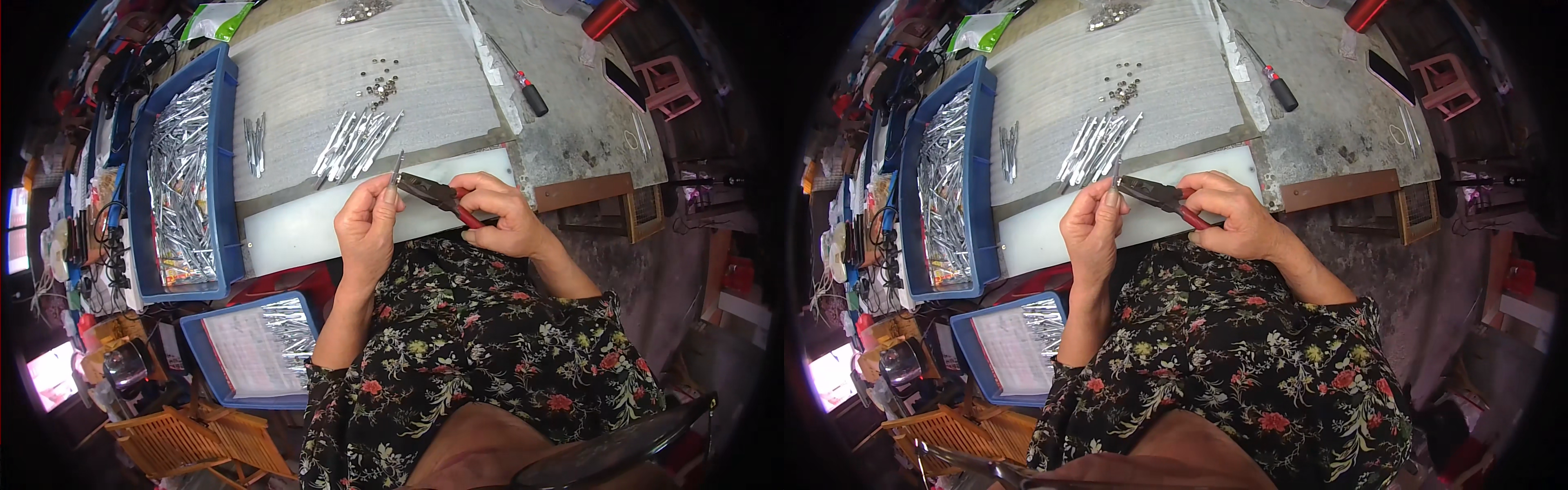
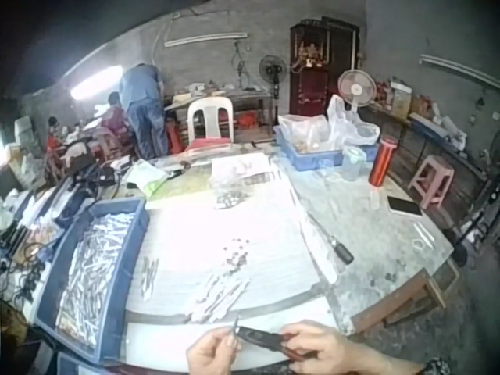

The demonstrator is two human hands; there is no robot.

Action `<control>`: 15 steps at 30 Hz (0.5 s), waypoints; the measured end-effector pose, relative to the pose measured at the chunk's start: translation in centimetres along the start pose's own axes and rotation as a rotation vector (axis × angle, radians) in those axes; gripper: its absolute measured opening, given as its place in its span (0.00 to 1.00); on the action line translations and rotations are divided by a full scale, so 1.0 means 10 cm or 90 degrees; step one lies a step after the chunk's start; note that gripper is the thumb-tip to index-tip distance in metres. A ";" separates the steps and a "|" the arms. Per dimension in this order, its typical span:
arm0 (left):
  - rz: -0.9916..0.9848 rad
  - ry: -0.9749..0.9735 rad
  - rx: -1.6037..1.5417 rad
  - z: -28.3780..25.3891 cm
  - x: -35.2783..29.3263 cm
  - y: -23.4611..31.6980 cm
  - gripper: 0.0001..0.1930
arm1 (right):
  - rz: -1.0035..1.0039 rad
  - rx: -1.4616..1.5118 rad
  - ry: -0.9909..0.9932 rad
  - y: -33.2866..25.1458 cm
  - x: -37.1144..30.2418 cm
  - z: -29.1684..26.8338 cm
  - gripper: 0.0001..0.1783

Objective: The person repeatedly picks up metal strips and crimps small metal pieces onto their ends using pliers.

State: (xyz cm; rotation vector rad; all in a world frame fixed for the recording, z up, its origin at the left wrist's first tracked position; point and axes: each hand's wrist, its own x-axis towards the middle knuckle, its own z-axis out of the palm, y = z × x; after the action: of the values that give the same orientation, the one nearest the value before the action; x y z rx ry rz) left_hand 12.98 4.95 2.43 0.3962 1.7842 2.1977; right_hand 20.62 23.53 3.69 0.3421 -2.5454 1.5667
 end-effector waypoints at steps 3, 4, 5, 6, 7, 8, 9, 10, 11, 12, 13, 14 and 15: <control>0.023 0.007 0.050 0.00 0.00 -0.01 0.11 | 0.001 0.005 0.001 -0.01 0.00 0.00 0.13; 0.031 0.009 0.058 0.00 0.00 -0.01 0.11 | -0.001 0.000 0.001 -0.01 0.00 0.01 0.13; 0.038 0.010 0.067 0.00 0.00 -0.01 0.10 | -0.003 -0.006 0.000 -0.01 0.00 0.01 0.13; 0.037 0.010 0.067 0.00 -0.01 0.00 0.10 | -0.002 -0.005 0.001 -0.01 0.00 0.00 0.13; 0.033 0.006 0.065 0.00 -0.01 0.01 0.10 | -0.002 -0.001 -0.005 -0.01 0.00 0.00 0.12; 0.028 0.002 0.063 0.00 -0.01 0.02 0.10 | -0.002 0.004 -0.011 -0.01 0.00 -0.01 0.12; 0.028 0.004 0.064 0.00 -0.01 0.01 0.10 | -0.003 0.005 -0.012 -0.01 0.01 -0.01 0.12; 0.063 0.014 0.087 0.00 -0.02 -0.02 0.10 | -0.007 0.009 -0.018 -0.01 0.02 -0.01 0.11; 0.099 0.024 0.111 0.00 -0.03 -0.04 0.10 | -0.011 0.013 -0.024 0.00 0.02 -0.01 0.10; 0.098 0.022 0.109 0.00 -0.03 -0.04 0.10 | -0.009 0.011 -0.023 0.03 0.01 -0.01 0.10; 0.153 0.032 0.169 0.01 -0.03 -0.04 0.10 | 0.119 0.216 -0.059 0.08 -0.02 -0.01 0.09; 0.208 0.042 0.228 0.01 -0.03 -0.05 0.10 | 0.247 0.421 -0.094 0.11 -0.04 0.00 0.08; 0.208 0.041 0.228 0.00 -0.02 -0.05 0.10 | 0.247 0.421 -0.094 0.11 -0.04 0.00 0.08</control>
State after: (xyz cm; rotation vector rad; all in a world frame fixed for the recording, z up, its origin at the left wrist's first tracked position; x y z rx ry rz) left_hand 13.20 5.01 1.96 0.7481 2.2967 2.1024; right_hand 20.68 24.06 2.70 0.0141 -2.2011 2.6054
